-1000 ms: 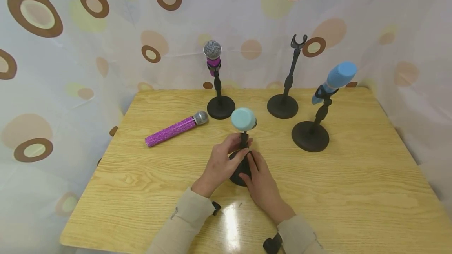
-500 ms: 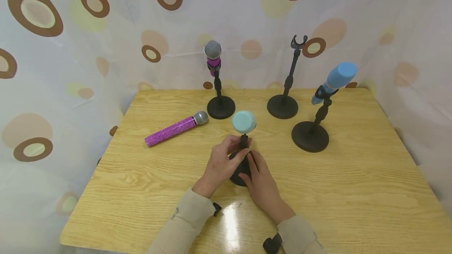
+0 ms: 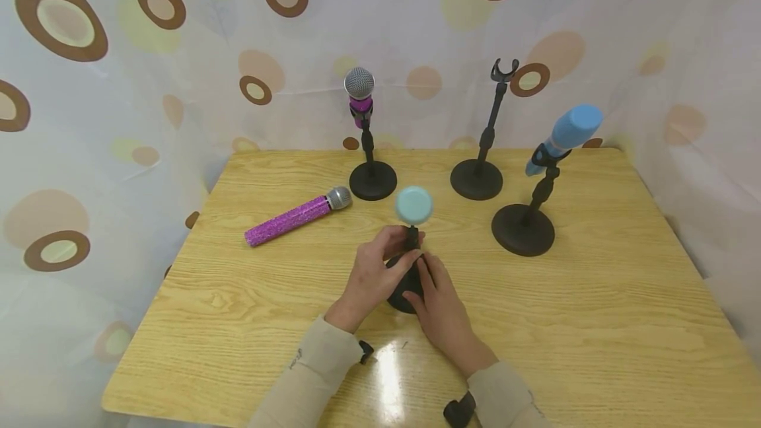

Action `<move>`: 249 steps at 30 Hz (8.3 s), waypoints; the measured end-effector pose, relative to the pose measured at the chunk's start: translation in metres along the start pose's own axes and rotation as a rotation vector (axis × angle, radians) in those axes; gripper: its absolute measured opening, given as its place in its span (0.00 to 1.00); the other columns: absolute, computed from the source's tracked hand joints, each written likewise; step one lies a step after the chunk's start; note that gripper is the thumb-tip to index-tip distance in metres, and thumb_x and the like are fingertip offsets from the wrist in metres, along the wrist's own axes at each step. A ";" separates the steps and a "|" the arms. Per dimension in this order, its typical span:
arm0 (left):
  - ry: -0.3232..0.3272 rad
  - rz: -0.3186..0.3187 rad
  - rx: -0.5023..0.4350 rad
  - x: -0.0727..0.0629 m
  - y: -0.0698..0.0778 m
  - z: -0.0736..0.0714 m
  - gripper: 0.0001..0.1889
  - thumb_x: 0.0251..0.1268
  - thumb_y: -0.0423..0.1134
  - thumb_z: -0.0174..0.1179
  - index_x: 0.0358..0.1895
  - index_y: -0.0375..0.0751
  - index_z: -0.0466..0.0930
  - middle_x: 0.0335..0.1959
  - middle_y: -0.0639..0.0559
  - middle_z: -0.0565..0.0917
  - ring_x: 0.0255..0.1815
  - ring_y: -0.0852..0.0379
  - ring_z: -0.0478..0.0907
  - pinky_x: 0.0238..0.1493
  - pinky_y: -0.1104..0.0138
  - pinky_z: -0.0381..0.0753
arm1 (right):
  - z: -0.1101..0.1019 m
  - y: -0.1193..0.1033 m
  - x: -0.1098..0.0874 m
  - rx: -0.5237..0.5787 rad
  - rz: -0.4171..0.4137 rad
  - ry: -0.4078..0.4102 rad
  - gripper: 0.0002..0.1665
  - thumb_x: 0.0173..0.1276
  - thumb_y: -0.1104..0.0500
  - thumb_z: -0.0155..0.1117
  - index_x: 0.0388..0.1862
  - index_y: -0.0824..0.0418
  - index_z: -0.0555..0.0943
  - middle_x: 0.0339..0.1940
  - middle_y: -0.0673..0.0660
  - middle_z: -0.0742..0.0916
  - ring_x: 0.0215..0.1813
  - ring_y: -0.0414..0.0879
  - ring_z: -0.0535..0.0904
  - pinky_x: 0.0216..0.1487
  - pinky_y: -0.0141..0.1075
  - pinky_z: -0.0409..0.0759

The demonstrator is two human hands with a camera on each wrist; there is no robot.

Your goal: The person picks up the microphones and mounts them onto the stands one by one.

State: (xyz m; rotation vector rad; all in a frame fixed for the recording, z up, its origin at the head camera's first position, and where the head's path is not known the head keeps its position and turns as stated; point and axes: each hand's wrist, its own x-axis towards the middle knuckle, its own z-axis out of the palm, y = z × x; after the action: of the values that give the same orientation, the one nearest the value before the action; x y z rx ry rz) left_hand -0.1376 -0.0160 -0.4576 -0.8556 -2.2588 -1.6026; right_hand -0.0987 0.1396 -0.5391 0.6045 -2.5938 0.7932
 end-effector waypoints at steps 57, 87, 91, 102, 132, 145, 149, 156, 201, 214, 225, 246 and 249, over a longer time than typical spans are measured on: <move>-0.435 -0.351 -0.474 0.046 -0.018 0.017 0.21 0.71 0.35 0.57 0.17 0.38 0.65 0.12 0.49 0.65 0.21 0.34 0.65 0.30 0.64 0.70 | -0.004 -0.002 -0.001 0.036 0.032 -0.012 0.39 0.64 0.64 0.69 0.70 0.76 0.66 0.67 0.73 0.70 0.64 0.65 0.73 0.57 0.56 0.79; -0.465 -0.198 0.527 -0.032 -0.016 -0.009 0.24 0.78 0.36 0.50 0.72 0.32 0.64 0.66 0.37 0.72 0.68 0.45 0.70 0.68 0.59 0.74 | 0.001 0.001 0.000 0.020 -0.010 0.003 0.41 0.63 0.63 0.71 0.69 0.79 0.65 0.72 0.73 0.67 0.72 0.67 0.66 0.65 0.58 0.73; -0.456 -0.048 0.700 -0.043 -0.017 -0.007 0.25 0.73 0.34 0.57 0.68 0.27 0.68 0.67 0.33 0.71 0.69 0.41 0.71 0.68 0.60 0.74 | 0.001 0.001 -0.001 0.009 0.000 -0.006 0.41 0.63 0.62 0.71 0.70 0.78 0.65 0.73 0.73 0.67 0.72 0.67 0.66 0.65 0.58 0.73; -0.450 -0.035 0.865 -0.047 -0.011 0.005 0.33 0.62 0.46 0.69 0.66 0.30 0.71 0.68 0.38 0.73 0.69 0.45 0.72 0.66 0.63 0.76 | -0.010 -0.013 -0.006 -0.107 0.038 -0.064 0.35 0.66 0.60 0.69 0.66 0.77 0.70 0.68 0.72 0.73 0.70 0.65 0.70 0.62 0.54 0.77; -0.446 -0.013 0.959 -0.041 -0.004 0.006 0.32 0.58 0.46 0.72 0.62 0.33 0.76 0.65 0.39 0.76 0.67 0.47 0.74 0.60 0.64 0.80 | -0.017 -0.032 -0.009 -0.182 0.030 -0.106 0.32 0.67 0.65 0.66 0.66 0.79 0.69 0.67 0.75 0.73 0.69 0.68 0.71 0.60 0.52 0.79; -0.510 -0.068 0.991 -0.020 -0.013 0.011 0.32 0.63 0.45 0.67 0.66 0.30 0.73 0.68 0.38 0.74 0.70 0.46 0.72 0.64 0.65 0.78 | -0.015 -0.020 0.008 -0.147 0.076 -0.158 0.31 0.71 0.64 0.61 0.68 0.79 0.66 0.70 0.75 0.70 0.72 0.70 0.67 0.64 0.55 0.76; -0.515 -0.069 0.998 -0.011 -0.016 0.011 0.32 0.62 0.44 0.68 0.65 0.30 0.73 0.68 0.38 0.73 0.70 0.47 0.72 0.65 0.65 0.77 | -0.016 -0.015 0.016 -0.150 0.070 -0.163 0.31 0.72 0.64 0.61 0.68 0.80 0.66 0.70 0.76 0.70 0.72 0.70 0.67 0.65 0.55 0.75; -0.533 -0.089 1.002 0.001 -0.021 0.012 0.31 0.64 0.44 0.67 0.66 0.30 0.72 0.68 0.38 0.73 0.70 0.47 0.71 0.63 0.64 0.79 | -0.014 -0.006 0.026 -0.172 0.061 -0.180 0.31 0.73 0.64 0.59 0.68 0.80 0.65 0.70 0.76 0.70 0.72 0.69 0.66 0.67 0.55 0.74; -0.570 -0.084 1.275 0.076 -0.062 0.028 0.21 0.79 0.42 0.48 0.66 0.32 0.73 0.67 0.40 0.75 0.70 0.47 0.71 0.58 0.68 0.81 | -0.011 0.050 0.105 -0.233 -0.023 -0.226 0.28 0.73 0.68 0.56 0.66 0.83 0.66 0.67 0.78 0.72 0.69 0.69 0.70 0.67 0.55 0.73; -0.579 -0.145 1.307 0.100 -0.078 0.035 0.22 0.81 0.41 0.43 0.69 0.35 0.69 0.71 0.41 0.72 0.72 0.49 0.69 0.62 0.68 0.79 | -0.009 0.075 0.130 -0.194 -0.039 -0.261 0.26 0.75 0.67 0.53 0.67 0.82 0.66 0.68 0.77 0.71 0.70 0.69 0.68 0.69 0.56 0.71; -0.601 -0.192 1.284 0.113 -0.083 0.036 0.22 0.81 0.38 0.42 0.71 0.33 0.66 0.72 0.40 0.69 0.74 0.48 0.67 0.64 0.67 0.77 | -0.009 0.084 0.142 -0.209 -0.007 -0.299 0.27 0.76 0.65 0.52 0.68 0.82 0.64 0.69 0.77 0.69 0.71 0.69 0.67 0.70 0.55 0.71; -0.627 -0.217 1.312 0.111 -0.091 0.039 0.23 0.81 0.34 0.42 0.74 0.38 0.63 0.76 0.43 0.64 0.78 0.49 0.61 0.72 0.68 0.68 | -0.068 0.119 0.163 0.170 0.457 -0.211 0.30 0.82 0.55 0.40 0.69 0.79 0.64 0.64 0.78 0.71 0.65 0.70 0.68 0.64 0.61 0.69; -0.636 -0.214 1.308 0.113 -0.091 0.038 0.23 0.81 0.34 0.42 0.74 0.37 0.63 0.76 0.42 0.63 0.78 0.49 0.60 0.73 0.68 0.67 | -0.081 0.126 0.172 0.193 0.533 -0.206 0.38 0.81 0.49 0.38 0.74 0.78 0.53 0.69 0.80 0.66 0.69 0.73 0.64 0.66 0.63 0.67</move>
State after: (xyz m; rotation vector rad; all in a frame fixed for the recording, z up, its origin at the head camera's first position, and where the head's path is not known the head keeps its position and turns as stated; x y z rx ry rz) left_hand -0.2762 0.0351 -0.4845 -0.7241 -3.0575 0.4043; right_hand -0.2888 0.2318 -0.4534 0.0289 -2.9321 1.2083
